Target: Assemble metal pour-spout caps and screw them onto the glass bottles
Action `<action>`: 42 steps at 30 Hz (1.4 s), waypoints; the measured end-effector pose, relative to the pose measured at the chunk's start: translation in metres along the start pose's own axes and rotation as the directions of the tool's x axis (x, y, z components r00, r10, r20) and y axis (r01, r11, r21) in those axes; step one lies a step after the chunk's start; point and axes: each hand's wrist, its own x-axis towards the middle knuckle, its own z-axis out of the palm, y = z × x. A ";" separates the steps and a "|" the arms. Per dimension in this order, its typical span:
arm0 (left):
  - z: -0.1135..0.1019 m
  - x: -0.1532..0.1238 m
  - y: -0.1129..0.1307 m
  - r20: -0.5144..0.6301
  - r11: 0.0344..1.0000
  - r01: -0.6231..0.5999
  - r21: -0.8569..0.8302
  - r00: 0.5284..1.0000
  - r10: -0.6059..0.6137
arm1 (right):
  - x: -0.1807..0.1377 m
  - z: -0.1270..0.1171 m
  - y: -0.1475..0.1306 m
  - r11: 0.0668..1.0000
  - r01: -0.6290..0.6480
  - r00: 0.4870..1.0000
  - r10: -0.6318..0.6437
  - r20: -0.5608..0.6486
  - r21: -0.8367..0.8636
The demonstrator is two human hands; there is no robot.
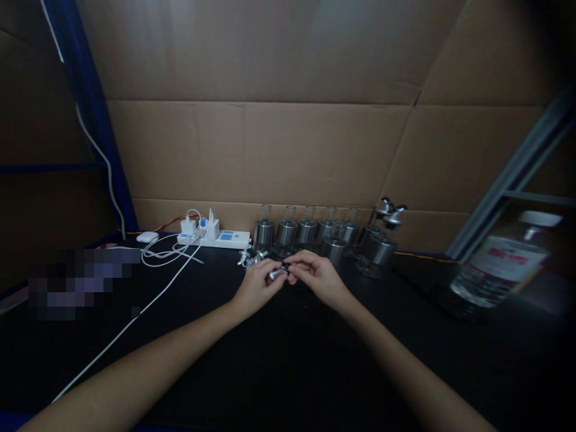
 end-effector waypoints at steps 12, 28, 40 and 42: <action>0.000 -0.001 0.001 0.015 0.997 -0.053 0.049 0.999 0.053 | -0.003 0.007 -0.001 1.000 -0.026 0.999 0.026 -0.028 0.006; 0.002 -0.002 -0.001 0.045 0.990 -0.034 0.135 0.999 0.028 | -0.004 0.014 0.007 0.997 0.065 0.990 -0.069 -0.122 -0.030; 0.005 -0.002 -0.002 0.027 0.983 0.014 0.183 0.999 -0.019 | -0.003 0.015 0.007 1.000 0.026 0.991 -0.024 -0.131 0.015; 0.005 -0.002 -0.002 0.030 0.983 0.017 0.185 0.999 -0.023 | -0.003 0.015 0.007 1.000 0.016 0.990 -0.014 -0.137 0.014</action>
